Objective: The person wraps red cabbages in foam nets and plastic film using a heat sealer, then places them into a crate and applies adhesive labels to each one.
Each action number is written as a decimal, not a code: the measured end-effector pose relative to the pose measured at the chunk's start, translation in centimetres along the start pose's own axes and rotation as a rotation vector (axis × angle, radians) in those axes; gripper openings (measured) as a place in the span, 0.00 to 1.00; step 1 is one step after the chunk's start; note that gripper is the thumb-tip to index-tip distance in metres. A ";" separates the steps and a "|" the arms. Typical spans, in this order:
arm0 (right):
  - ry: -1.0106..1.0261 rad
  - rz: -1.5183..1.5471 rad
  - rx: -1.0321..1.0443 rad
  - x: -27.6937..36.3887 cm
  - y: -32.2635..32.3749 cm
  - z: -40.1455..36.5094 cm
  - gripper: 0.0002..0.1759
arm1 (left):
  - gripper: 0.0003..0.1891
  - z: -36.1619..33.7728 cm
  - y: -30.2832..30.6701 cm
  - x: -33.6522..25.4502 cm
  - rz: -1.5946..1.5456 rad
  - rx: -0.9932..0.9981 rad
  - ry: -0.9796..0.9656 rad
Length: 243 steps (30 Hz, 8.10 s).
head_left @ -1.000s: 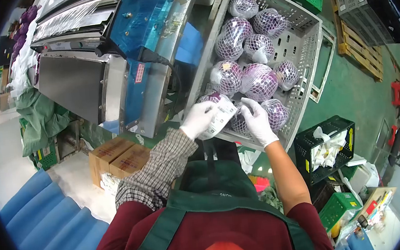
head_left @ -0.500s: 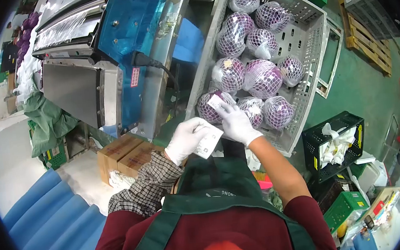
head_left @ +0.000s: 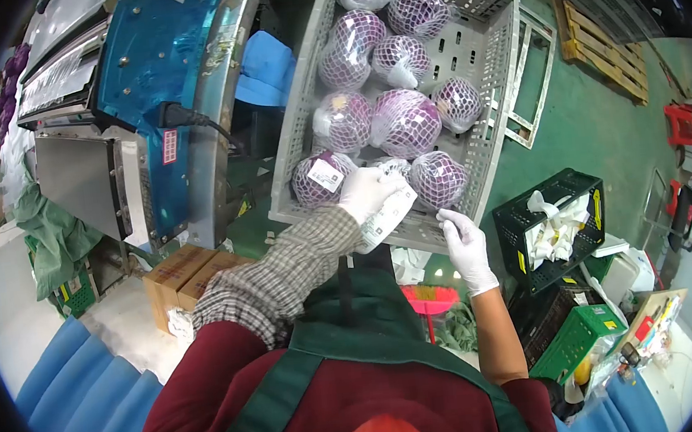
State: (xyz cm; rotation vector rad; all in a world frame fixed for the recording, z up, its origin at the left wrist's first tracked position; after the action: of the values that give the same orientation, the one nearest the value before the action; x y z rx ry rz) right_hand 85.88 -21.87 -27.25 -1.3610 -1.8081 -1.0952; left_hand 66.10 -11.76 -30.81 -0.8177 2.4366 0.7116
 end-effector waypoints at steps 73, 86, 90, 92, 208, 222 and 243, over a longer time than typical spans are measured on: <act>0.033 0.413 0.308 13.8 -7.3 2.8 0.08 | 0.10 -12.9 8.6 -2.8 -0.915 0.038 -0.456; -0.056 0.231 0.180 7.8 -1.7 5.6 0.13 | 0.22 5.1 8.9 2.7 0.071 -0.438 0.057; -0.127 0.315 0.200 5.9 2.1 6.8 0.12 | 0.25 -1.3 7.3 6.6 -0.009 -0.337 0.128; -0.149 0.332 0.240 4.4 2.9 7.9 0.11 | 0.09 -4.2 7.2 5.2 -0.669 -0.309 0.052; -0.070 0.094 0.031 -3.2 14.1 11.4 0.12 | 0.08 20.9 24.0 -15.5 -0.564 -0.487 -0.388; -0.060 0.015 0.013 -3.4 13.8 10.7 0.11 | 0.11 12.6 18.5 -6.7 -0.136 -0.500 -0.135; 0.454 -0.169 0.455 18.5 -7.1 7.8 0.12 | 0.14 -55.7 29.6 31.8 -1.036 -1.974 -0.490</act>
State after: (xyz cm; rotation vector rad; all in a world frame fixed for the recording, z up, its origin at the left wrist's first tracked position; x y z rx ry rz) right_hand 73.97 -7.55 -16.98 -0.6436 -1.7063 -0.9071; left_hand 9.52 -37.89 2.53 -1.8010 -0.0082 2.2124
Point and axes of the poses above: each hand's wrist, its own z-axis towards the middle knuckle, its own y-axis out of the back of the hand, x = y × z, the point moved 2 cm from there along z, towards the middle knuckle, and after that the axes turned 5 degrees about x, right-handed, at the moved point
